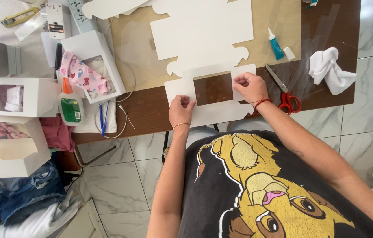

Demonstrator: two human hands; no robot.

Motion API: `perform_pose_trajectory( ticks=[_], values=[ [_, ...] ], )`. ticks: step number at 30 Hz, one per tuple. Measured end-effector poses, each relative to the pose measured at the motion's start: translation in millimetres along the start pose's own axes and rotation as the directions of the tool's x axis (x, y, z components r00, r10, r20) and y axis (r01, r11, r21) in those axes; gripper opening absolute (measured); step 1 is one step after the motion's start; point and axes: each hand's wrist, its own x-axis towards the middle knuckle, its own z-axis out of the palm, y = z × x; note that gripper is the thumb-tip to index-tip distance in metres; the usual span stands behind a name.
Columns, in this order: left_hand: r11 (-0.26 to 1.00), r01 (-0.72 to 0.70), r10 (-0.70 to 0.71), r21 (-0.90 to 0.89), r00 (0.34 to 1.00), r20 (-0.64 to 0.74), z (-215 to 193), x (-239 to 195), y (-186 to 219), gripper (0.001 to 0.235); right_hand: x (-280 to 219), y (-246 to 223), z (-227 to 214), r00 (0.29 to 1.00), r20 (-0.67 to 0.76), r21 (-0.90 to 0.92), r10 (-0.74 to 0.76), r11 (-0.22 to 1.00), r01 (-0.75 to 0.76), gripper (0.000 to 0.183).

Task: The person cuts small pieces of white paper with scissors, applies glue to the edges of a flat white cardboard box template, and presses the flaps to adhere them. The process is repeated for multiple box templates on a cluttered work table.

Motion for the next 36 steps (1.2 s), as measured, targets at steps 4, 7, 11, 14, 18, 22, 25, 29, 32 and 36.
perform_pose_trajectory(
  ticks=[4,7,11,14,18,22,25,29,32,36],
  values=[
    [1.0,-0.019,0.019,0.007,1.0,0.004,2.6,2.7,-2.7,0.02,0.8,4.4,1.1,1.0,0.008,0.004,-0.015,1.0,0.014,0.018],
    [1.0,-0.022,0.022,0.002,1.0,-0.011,-0.6,-1.1,4.3,0.019,-4.9,-2.3,-2.0,1.0,0.014,0.05,-0.014,0.999,0.014,0.019],
    [1.0,0.009,-0.009,-0.011,1.0,-0.014,-0.9,-0.8,5.4,0.018,-5.6,-4.6,-1.8,1.0,0.001,0.043,-0.005,0.999,0.005,0.017],
    [0.999,0.039,-0.038,-0.022,0.999,0.002,0.3,1.7,4.1,0.019,-5.9,-3.9,-1.7,1.0,-0.003,0.051,0.004,0.999,-0.004,0.018],
    [0.999,0.019,-0.02,-0.031,1.0,-0.009,2.1,5.2,0.4,0.02,-4.5,-4.2,-0.9,1.0,-0.007,0.1,0.013,0.995,-0.013,0.016],
    [1.0,0.013,-0.013,0.012,1.0,-0.008,11.2,5.2,-4.7,0.019,-9.4,-8.5,-1.5,0.999,-0.001,0.111,0.046,0.993,-0.046,0.015],
    [0.943,-0.048,0.068,-0.329,0.996,0.049,12.7,-4.7,13.6,0.022,-28.8,-34.7,-14.9,0.987,-0.008,0.481,0.161,0.866,-0.137,0.019],
    [0.392,0.198,0.154,-0.899,0.949,0.276,16.6,-32.9,53.2,0.026,-68.8,-65.9,-43.1,0.983,0.083,0.735,0.163,0.656,-0.171,0.015],
    [0.432,0.089,0.254,-0.898,0.943,0.216,24.7,-29.1,70.7,0.021,-77.4,-35.8,-59.2,0.997,0.008,0.461,0.07,0.885,-0.066,0.017],
    [0.61,-0.134,0.375,-0.781,0.917,0.135,10.8,-27.0,99.0,0.02,-67.7,56.0,-86.0,0.977,-0.207,-0.391,-0.056,0.92,-0.03,0.032]
  ],
)
